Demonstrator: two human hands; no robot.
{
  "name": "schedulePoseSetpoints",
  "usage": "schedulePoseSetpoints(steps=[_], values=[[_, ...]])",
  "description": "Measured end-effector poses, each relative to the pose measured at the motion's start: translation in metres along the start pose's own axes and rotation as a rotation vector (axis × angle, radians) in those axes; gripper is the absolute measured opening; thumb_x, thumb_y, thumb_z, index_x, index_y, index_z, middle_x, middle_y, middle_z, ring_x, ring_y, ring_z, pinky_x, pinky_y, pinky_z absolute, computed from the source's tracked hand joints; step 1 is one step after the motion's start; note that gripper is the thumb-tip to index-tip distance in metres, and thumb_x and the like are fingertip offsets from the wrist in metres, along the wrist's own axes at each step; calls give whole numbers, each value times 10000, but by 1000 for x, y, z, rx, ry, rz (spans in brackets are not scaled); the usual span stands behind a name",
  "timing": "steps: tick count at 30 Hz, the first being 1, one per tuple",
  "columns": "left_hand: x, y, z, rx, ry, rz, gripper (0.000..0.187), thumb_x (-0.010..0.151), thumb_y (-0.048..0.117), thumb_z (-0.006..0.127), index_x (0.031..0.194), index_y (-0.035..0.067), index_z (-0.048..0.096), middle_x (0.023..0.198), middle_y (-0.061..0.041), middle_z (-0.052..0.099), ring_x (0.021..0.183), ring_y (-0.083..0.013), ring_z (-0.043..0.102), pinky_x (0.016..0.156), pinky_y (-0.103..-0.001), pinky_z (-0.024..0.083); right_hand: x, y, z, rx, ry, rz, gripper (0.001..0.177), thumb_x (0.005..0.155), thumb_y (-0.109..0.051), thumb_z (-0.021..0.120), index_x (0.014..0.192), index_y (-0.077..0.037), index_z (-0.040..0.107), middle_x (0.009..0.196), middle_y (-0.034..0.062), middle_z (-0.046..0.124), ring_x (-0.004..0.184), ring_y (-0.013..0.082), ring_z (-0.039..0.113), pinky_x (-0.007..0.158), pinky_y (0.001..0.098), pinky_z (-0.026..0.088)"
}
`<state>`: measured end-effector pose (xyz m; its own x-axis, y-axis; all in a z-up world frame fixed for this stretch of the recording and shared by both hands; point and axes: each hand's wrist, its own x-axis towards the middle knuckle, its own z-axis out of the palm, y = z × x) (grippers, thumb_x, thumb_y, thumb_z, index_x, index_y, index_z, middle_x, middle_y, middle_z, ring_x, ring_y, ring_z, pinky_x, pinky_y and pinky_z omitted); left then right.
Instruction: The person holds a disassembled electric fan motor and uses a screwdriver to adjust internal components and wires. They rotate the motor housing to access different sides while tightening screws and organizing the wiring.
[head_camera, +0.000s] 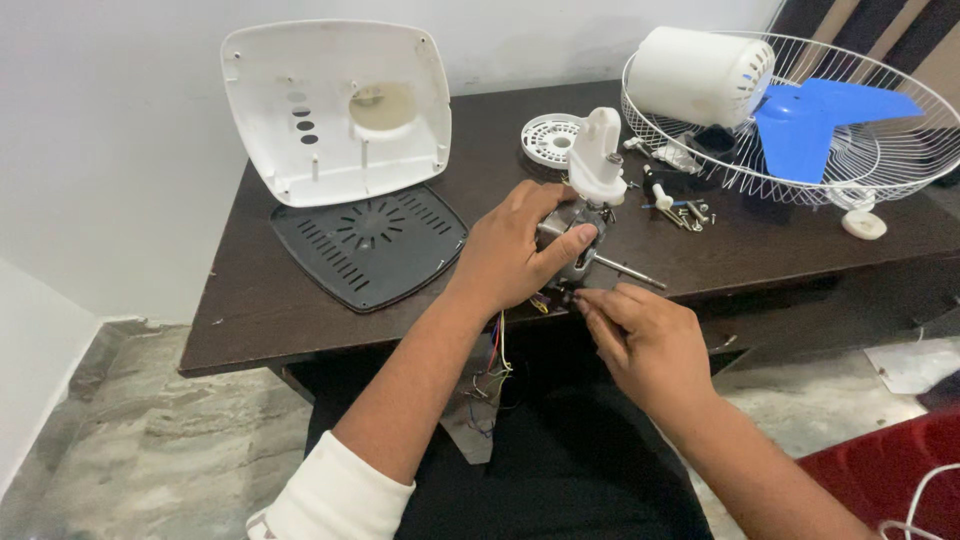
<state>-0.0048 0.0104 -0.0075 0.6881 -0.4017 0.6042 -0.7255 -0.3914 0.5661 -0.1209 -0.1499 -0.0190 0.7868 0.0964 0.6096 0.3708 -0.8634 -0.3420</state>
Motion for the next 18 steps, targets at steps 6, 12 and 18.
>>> schedulePoseSetpoints(steps=[6, 12, 18], values=[[-1, 1, -1, 23, 17, 36, 574, 931, 577, 587, 1247, 104, 662, 1124, -107, 655, 1042, -333, 674, 863, -450, 530, 3, 0, 5, 302, -169, 664, 241, 924, -245, 691, 1051, -81, 813, 641, 113, 720, 546, 170, 602, 559, 319, 486], [-1, 4, -1, 24, 21, 18, 561, 914, 555, 607, 1231, 96, 670, 1108, -113, 653, 1019, -346, 678, 844, -458, 529, 6, 17, 13, 431, -178, 621, 257, 915, -231, 679, 1024, -49, 823, 746, 65, 792, 657, 82, 640, 632, 254, 512], [-6, 8, -5, 14, 42, 52, 572, 913, 547, 616, 1221, 69, 678, 1119, -114, 662, 1029, -351, 682, 853, -456, 536, 6, 28, 19, 1192, -278, 1264, 179, 916, -204, 682, 912, -49, 772, 562, -93, 406, 455, 48, 303, 414, 231, 262]])
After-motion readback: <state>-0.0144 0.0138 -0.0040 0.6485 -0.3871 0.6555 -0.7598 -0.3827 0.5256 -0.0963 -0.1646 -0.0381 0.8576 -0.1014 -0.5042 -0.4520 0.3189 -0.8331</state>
